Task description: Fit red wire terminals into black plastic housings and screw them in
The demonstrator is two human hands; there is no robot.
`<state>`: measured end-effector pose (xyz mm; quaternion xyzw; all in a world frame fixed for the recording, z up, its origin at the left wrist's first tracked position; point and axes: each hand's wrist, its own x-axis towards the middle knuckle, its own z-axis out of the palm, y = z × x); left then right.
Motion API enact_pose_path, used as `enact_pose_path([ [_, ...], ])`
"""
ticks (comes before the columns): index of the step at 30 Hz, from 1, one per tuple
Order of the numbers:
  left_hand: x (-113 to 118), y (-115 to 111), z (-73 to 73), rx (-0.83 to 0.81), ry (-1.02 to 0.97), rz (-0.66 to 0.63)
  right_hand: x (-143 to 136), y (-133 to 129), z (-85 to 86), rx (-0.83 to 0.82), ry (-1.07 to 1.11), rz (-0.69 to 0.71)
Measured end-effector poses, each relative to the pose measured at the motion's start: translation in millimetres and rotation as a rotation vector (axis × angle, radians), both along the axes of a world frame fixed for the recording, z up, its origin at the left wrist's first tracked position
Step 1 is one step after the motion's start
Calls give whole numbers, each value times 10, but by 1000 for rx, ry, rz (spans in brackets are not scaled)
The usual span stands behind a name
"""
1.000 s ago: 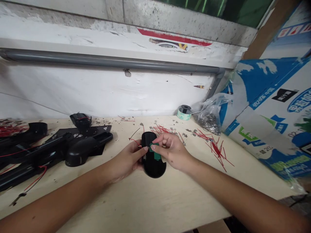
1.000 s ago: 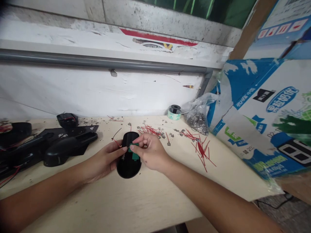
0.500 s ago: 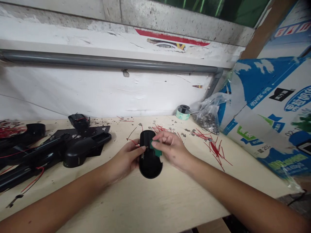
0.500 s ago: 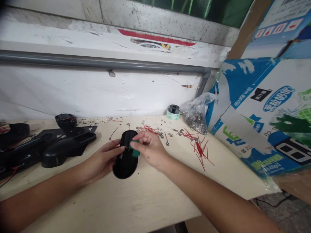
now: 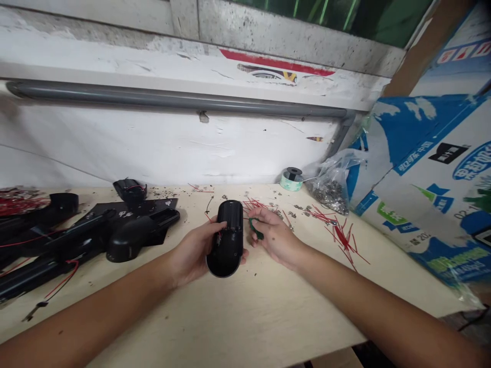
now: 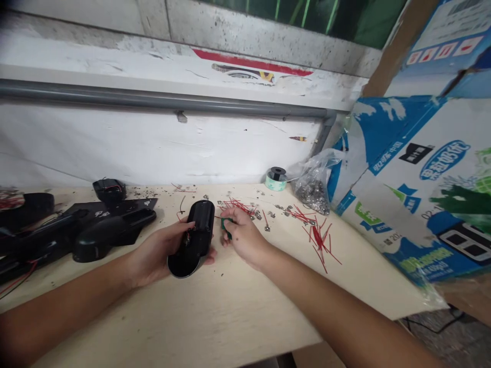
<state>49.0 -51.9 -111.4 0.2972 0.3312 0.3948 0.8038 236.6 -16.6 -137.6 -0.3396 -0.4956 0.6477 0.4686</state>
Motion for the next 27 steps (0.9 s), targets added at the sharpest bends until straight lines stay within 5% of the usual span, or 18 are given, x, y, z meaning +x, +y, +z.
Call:
enact_pose_path([
  [27,-54,11,-62,121,-11,-99,-1,11,12,-49,2,-52],
])
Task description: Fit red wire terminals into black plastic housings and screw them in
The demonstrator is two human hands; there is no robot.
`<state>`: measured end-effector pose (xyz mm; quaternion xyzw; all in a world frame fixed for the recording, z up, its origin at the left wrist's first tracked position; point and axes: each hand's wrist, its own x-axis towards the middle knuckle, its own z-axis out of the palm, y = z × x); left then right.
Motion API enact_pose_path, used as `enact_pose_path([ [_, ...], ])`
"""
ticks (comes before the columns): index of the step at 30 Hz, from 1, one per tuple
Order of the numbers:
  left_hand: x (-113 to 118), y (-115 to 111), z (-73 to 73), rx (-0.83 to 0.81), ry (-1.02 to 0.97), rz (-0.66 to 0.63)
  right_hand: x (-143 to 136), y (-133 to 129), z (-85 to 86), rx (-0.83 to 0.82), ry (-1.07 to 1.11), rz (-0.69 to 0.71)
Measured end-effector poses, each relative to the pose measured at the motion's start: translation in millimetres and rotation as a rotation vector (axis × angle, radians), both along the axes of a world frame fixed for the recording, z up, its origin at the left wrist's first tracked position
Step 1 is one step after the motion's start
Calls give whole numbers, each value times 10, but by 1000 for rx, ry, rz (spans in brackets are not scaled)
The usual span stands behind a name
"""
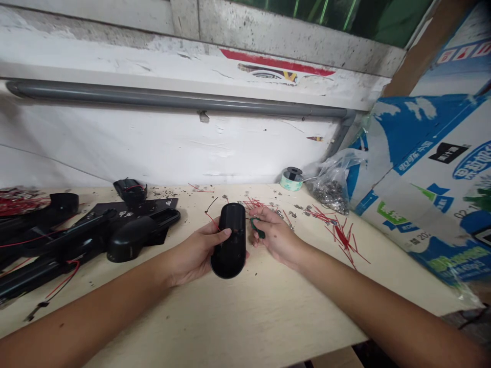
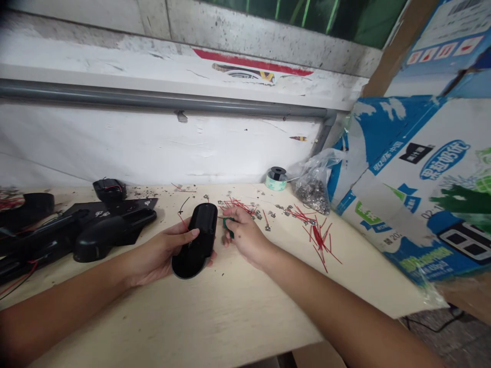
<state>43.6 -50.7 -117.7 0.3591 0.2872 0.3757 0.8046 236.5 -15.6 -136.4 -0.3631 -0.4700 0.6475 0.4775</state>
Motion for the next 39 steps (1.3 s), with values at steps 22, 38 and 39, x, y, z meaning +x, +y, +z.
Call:
enact_pose_path([
  [22,26,20,-9,-5,-45,60,27,19,-18,51,-60,51],
  [38,69,-30,89,-101,35,212,584,348,97,660,-961,-292],
  [39,66,-31,79,-92,35,218,586,351,69,695,-1013,-248],
])
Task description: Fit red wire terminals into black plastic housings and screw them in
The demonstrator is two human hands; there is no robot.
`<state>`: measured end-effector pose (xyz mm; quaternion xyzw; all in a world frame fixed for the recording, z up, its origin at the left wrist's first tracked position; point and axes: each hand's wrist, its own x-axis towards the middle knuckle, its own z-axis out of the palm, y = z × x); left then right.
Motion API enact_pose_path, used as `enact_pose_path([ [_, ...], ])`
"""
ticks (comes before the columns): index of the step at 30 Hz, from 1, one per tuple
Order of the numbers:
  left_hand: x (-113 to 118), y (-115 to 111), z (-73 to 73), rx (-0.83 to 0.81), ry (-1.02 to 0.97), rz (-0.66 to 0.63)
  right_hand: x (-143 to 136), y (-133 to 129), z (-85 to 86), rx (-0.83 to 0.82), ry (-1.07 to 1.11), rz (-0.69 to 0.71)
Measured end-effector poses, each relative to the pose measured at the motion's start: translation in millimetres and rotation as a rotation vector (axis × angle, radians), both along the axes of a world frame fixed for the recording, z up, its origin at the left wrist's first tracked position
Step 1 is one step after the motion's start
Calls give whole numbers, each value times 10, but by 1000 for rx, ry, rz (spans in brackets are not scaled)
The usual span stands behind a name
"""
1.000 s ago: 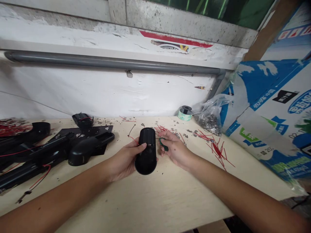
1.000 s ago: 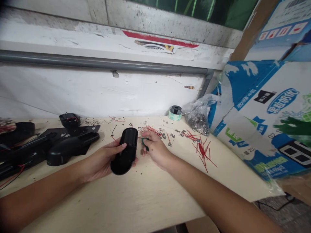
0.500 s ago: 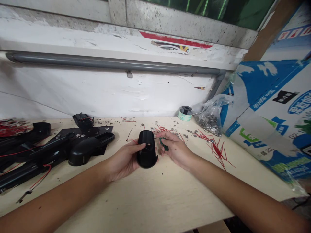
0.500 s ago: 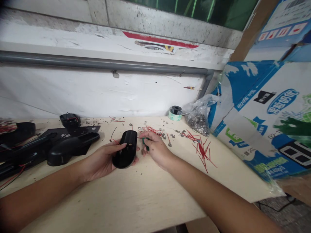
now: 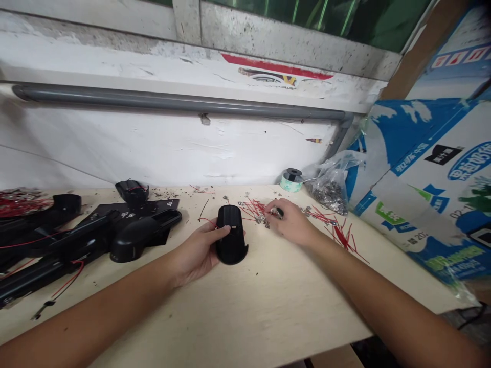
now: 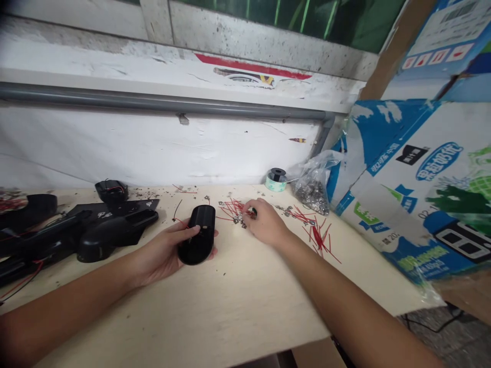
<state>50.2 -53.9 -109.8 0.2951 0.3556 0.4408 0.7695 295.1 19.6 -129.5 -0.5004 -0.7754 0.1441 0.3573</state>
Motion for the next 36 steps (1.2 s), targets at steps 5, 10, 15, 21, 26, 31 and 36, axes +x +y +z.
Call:
enact_pose_path([
  [5,0,-9,-32,128,103,106,-20,-31,-54,-23,-214,-16],
  [10,7,4,-44,338,303,125,-10,-30,-53,-5,-236,-14],
  [15,3,28,-23,394,512,126,-59,-40,-75,10,-193,5],
  [21,-45,64,-109,564,1069,258,-200,-96,-118,25,-251,-60],
  [26,-76,129,-216,585,1119,445,-213,-82,-143,78,-291,-67],
  [31,-91,157,-158,467,953,567,-189,-36,-163,82,-275,-106],
  [36,-175,215,-104,293,682,645,-189,-29,-141,85,-139,-119],
])
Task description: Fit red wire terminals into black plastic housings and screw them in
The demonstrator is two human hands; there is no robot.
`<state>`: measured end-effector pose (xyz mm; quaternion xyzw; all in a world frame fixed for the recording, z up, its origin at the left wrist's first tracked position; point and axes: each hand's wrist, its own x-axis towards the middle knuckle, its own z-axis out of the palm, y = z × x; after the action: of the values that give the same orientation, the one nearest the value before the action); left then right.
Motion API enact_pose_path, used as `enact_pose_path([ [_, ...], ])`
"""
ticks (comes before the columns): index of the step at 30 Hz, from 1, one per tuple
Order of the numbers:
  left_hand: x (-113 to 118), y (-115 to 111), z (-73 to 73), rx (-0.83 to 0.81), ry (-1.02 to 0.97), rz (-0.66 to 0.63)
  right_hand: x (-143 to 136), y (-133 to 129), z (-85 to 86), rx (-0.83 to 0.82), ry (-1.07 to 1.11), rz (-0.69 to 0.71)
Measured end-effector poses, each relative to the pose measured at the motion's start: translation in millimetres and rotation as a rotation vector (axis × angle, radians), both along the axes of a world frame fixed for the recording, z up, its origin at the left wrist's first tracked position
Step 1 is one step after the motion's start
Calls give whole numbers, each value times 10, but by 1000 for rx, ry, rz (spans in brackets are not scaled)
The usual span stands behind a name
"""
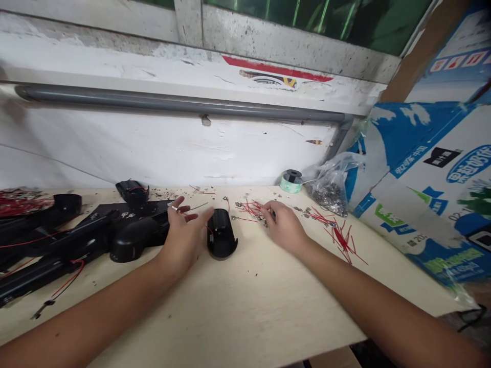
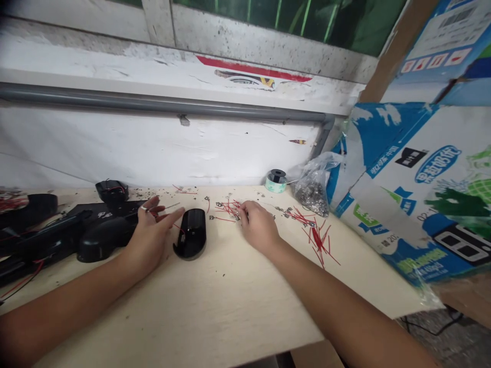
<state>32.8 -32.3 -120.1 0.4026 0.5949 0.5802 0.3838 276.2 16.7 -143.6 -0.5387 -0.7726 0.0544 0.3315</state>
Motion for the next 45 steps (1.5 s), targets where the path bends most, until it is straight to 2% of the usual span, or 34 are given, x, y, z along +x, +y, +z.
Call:
enact_pose_path([
  [2,-56,40,-16,8,-96,11,1,1,11,-31,107,13],
  [4,-100,57,-26,76,-72,49,1,1,19,-53,232,51],
  [6,-117,31,-14,202,115,110,-11,-10,27,-58,349,102],
  [8,-102,-33,16,346,367,116,-43,-45,44,-78,459,157],
  [11,-34,-151,66,484,641,37,-127,-146,87,-175,599,239],
  [13,23,-208,91,514,688,-55,-184,-231,118,-225,618,272],
  [15,71,-237,105,516,630,-145,-224,-311,145,-181,501,315],
  [18,111,-240,103,464,501,-251,-246,-394,166,6,227,376],
  [21,125,-231,76,393,454,-362,-250,-431,174,114,139,398],
  [24,145,-237,50,394,468,-380,-270,-456,201,105,166,450],
  [28,181,-248,38,410,584,-406,-325,-507,260,-11,227,547],
  [36,176,-212,6,299,604,-433,-326,-497,196,-259,706,506],
  [41,175,-213,6,297,649,-424,-359,-461,164,-334,704,457],
  [45,174,-231,25,255,671,-423,-405,-431,192,-350,773,527],
])
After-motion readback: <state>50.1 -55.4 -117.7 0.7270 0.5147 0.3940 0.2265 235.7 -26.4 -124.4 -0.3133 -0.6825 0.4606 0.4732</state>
